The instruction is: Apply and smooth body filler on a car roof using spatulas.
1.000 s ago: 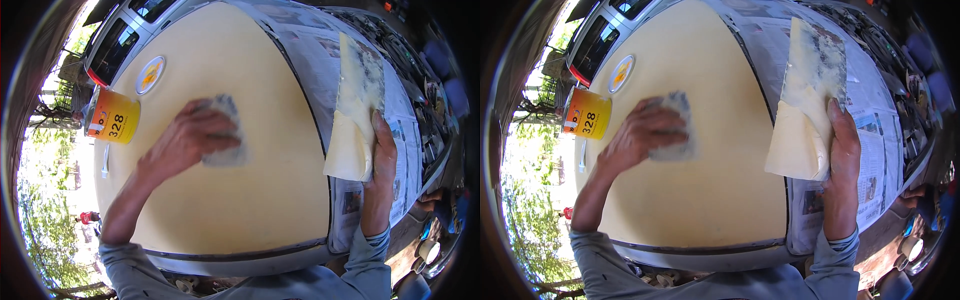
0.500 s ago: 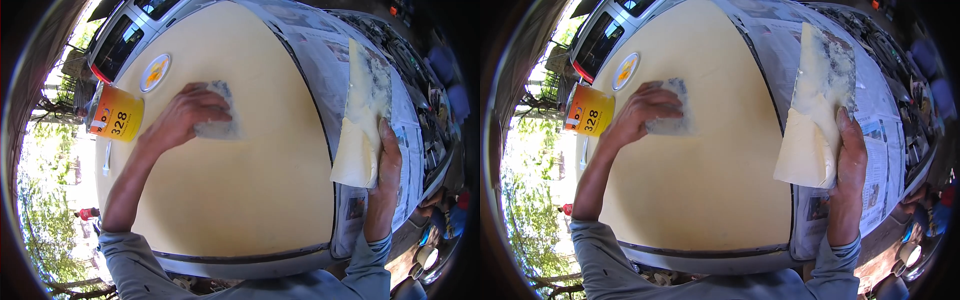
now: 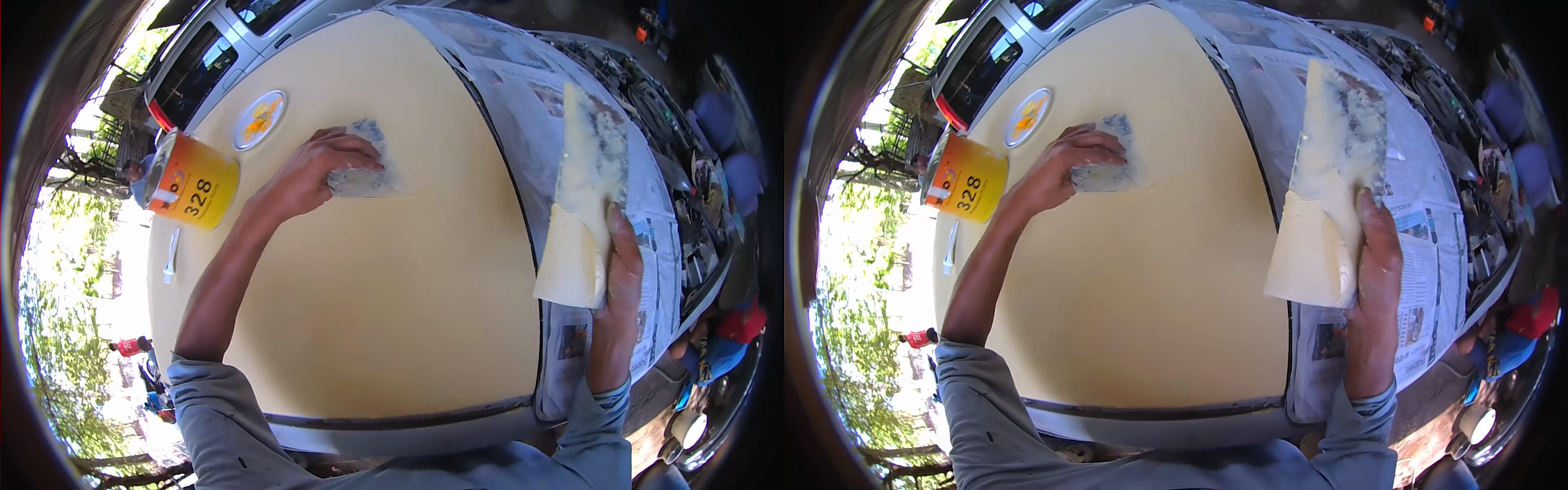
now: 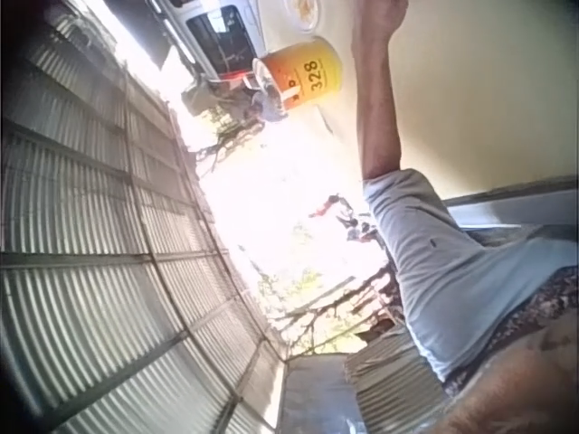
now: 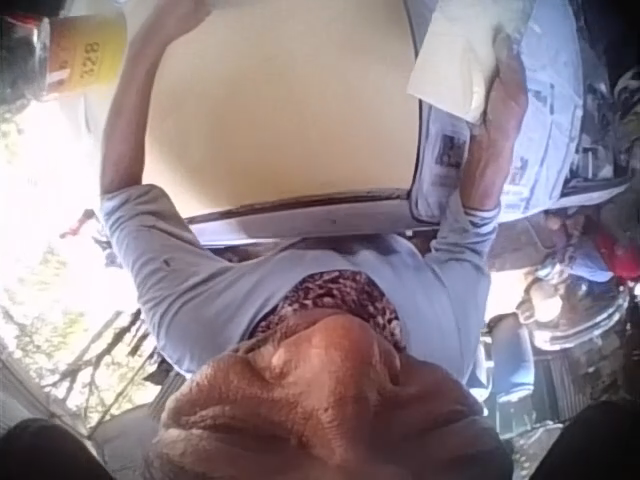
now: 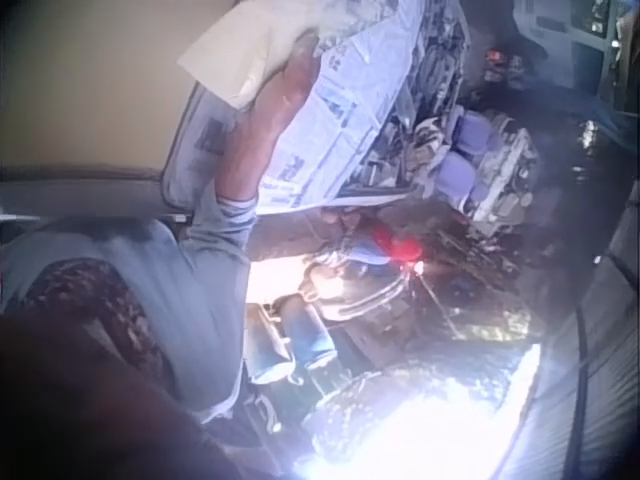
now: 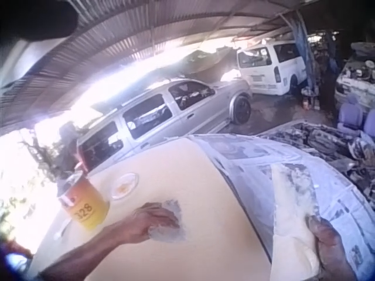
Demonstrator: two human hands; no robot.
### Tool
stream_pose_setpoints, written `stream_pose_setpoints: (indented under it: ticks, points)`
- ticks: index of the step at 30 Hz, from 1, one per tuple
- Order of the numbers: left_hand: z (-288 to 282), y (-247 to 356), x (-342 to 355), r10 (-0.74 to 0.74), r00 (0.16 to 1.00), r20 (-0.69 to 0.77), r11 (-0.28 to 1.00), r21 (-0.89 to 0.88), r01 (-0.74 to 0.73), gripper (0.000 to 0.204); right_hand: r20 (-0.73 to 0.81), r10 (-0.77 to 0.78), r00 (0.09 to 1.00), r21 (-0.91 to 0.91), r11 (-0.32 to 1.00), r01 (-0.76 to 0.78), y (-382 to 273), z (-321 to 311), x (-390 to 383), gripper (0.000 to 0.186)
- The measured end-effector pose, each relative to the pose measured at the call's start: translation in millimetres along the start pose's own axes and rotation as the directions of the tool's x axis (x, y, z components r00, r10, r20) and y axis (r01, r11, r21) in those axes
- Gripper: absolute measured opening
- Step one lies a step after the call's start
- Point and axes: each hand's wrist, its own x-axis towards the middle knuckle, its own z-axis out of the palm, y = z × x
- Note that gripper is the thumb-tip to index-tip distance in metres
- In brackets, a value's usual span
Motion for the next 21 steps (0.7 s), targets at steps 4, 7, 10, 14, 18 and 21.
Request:
stream_pose_setpoints:
  ticks: [4, 7, 10, 14, 18, 21]
  points:
    - [-14, 79, -28, -0.173, 0.954, -0.247, 0.969, -0.217, 0.12, 0.043, 0.089, 0.036, 0.995, 0.001, 0.999, -0.036, 7, 20, -16, 0.04]
    - [-15, 170, -62, -0.312, 0.86, -0.404, 0.924, -0.34, 0.175, 0.039, 0.141, 0.032, 0.989, 0.011, 0.999, -0.034, 15, 40, -48, 0.041]
    - [-9, 231, -92, -0.056, 0.923, -0.381, 0.99, -0.143, 0.001, 0.055, 0.242, 0.168, 0.956, -0.034, 0.986, -0.165, 24, 74, -93, 0.049]
    - [-9, 288, -113, 0.004, 0.908, -0.419, 1.0, 0.016, 0.003, 0.055, 0.43, 0.2, 0.88, 0.083, 0.962, -0.26, 13, 86, -151, 0.051]
    - [-8, 305, -148, 0.024, 0.916, -0.401, 0.992, 0.126, 0.029, 0.06, 0.412, 0.207, 0.887, 0.037, 0.969, -0.243, 4, 80, -194, 0.05]
    - [-15, 299, -184, 0.01, 0.936, -0.351, 0.97, 0.232, 0.077, 0.058, 0.4, 0.182, 0.898, 0.084, 0.969, -0.234, -7, 69, -221, 0.05]
